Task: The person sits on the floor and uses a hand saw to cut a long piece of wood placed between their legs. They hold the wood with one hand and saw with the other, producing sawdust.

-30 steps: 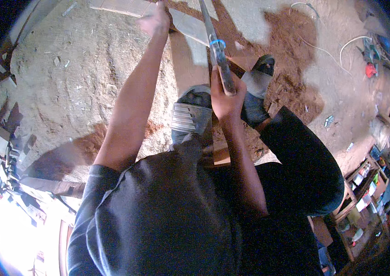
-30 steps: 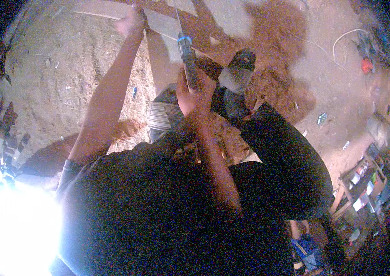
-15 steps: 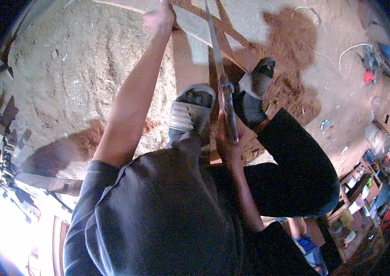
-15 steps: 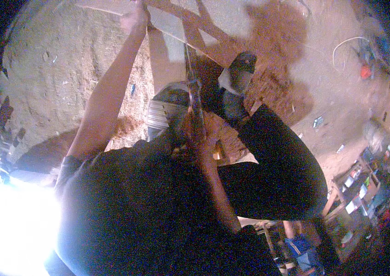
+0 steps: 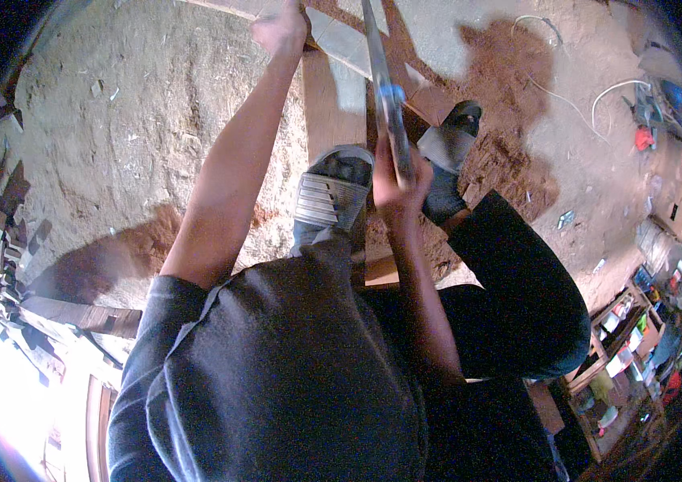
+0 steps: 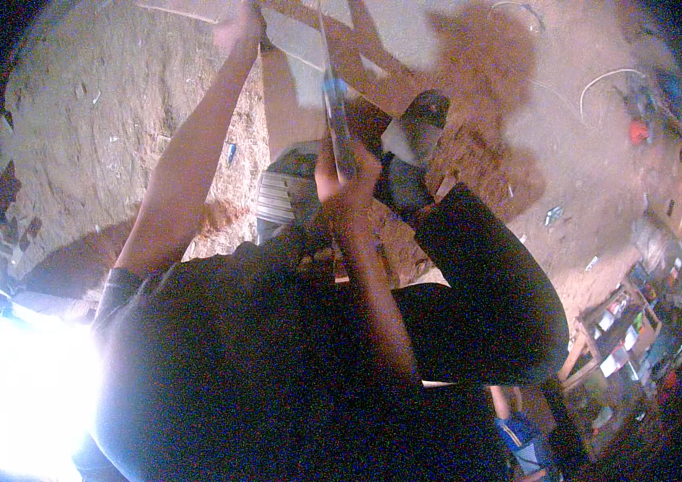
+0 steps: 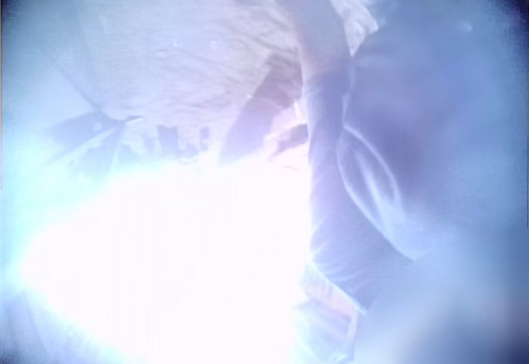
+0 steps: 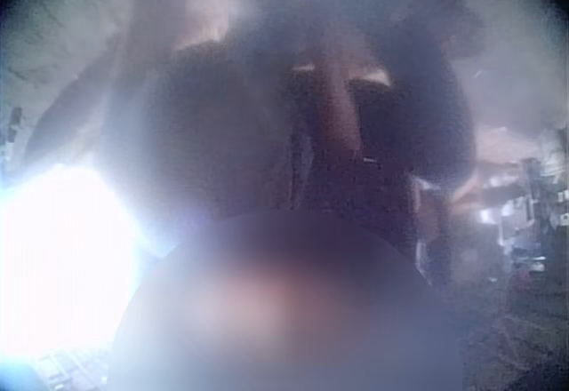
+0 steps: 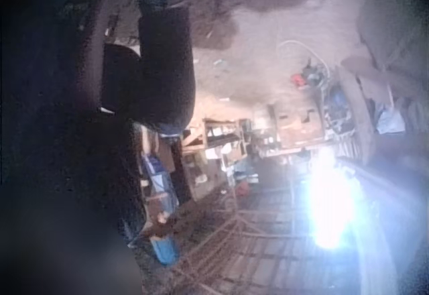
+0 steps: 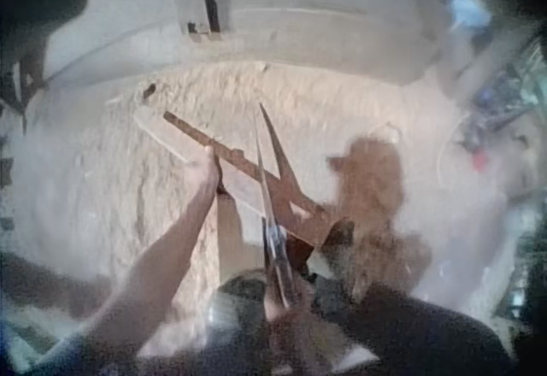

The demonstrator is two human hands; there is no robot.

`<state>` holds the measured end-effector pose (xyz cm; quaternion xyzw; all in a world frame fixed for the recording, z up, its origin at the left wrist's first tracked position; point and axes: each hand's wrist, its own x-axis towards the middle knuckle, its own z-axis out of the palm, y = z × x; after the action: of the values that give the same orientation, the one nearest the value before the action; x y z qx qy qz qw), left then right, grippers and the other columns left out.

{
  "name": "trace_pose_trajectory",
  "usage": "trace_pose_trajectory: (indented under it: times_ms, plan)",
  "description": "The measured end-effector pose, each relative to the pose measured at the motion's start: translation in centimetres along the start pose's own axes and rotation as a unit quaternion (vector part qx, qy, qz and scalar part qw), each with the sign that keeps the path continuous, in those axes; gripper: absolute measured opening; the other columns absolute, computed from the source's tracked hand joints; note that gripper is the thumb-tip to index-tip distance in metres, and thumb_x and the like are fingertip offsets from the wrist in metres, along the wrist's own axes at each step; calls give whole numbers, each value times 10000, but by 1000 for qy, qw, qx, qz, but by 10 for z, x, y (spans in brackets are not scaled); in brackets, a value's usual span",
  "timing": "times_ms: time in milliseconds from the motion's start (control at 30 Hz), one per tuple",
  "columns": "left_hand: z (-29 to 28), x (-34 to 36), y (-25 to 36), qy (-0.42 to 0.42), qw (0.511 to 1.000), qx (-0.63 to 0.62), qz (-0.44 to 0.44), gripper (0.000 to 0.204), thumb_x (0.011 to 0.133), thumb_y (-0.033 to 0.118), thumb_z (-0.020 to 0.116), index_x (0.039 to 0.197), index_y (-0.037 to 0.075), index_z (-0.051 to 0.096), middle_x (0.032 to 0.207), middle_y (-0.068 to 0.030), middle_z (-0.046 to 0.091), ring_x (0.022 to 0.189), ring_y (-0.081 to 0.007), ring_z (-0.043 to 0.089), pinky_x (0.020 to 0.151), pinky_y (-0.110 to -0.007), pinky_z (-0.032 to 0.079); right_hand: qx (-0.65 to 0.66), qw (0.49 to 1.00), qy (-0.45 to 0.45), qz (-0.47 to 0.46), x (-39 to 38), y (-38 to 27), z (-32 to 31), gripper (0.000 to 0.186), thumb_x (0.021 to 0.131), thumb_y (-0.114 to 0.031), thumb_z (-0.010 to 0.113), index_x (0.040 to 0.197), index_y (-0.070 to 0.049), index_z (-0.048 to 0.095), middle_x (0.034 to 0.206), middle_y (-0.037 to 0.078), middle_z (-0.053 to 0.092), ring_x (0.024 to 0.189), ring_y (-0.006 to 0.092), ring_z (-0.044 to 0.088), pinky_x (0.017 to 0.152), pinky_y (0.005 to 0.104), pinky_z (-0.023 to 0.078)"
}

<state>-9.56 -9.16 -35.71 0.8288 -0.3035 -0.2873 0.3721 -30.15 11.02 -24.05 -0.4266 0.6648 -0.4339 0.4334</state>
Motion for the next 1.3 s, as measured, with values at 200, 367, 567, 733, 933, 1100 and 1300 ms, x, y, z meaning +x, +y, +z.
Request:
trace_pose_trajectory:
  times_ms: [200,367,567,733,933,1100,1300]
  plan:
    - [-18,-3,-12,48,998,-9,-30,634,821,544,544,1029,-45,653,1016,-272,641,1040,-371,602,894,-431,449,-171,980,-3,-105,-56,-14,-14,133,882,-63,610,790,30,630,647,38,616,587,83,535,491,320,412]
    - [0,-8,10,30,996,4,-83,633,798,538,581,1019,-50,654,993,-268,648,1021,-366,612,881,-430,457,-113,985,-18,-126,-15,0,-3,78,870,-31,614,866,30,662,684,27,615,650,95,560,559,279,414]
    - [-4,-2,-7,66,996,-23,-53,647,788,545,589,981,-69,656,950,-271,654,978,-374,626,853,-445,465,-232,969,-63,-64,-35,-25,-12,103,890,-23,569,897,32,656,659,37,582,597,82,508,512,282,405]
    - [7,2,-2,52,993,34,-100,655,797,548,566,976,-76,652,949,-271,654,974,-367,630,849,-447,465,-114,988,-19,-99,-11,-13,2,107,899,-27,561,888,33,649,632,25,554,584,75,480,505,276,396]
    - [6,-4,2,39,998,-5,-40,667,817,568,530,1000,-61,650,976,-272,648,1003,-380,615,861,-445,458,-176,983,-18,-43,-56,-9,-26,93,891,-27,586,829,30,627,660,20,594,602,84,505,535,266,399]
    - [-14,-7,0,24,999,20,-42,641,827,550,519,1042,-41,644,1012,-268,640,1044,-379,596,883,-436,450,-165,974,-60,-140,-4,-8,4,129,898,-50,593,791,21,603,677,28,618,609,79,530,537,264,417]
    - [-6,-15,-1,41,998,-30,-34,638,827,544,534,1058,-41,639,1051,-254,637,1074,-347,587,898,-429,447,-143,988,12,-58,-50,20,-14,131,893,-48,593,783,20,610,623,34,577,594,78,517,501,272,412]
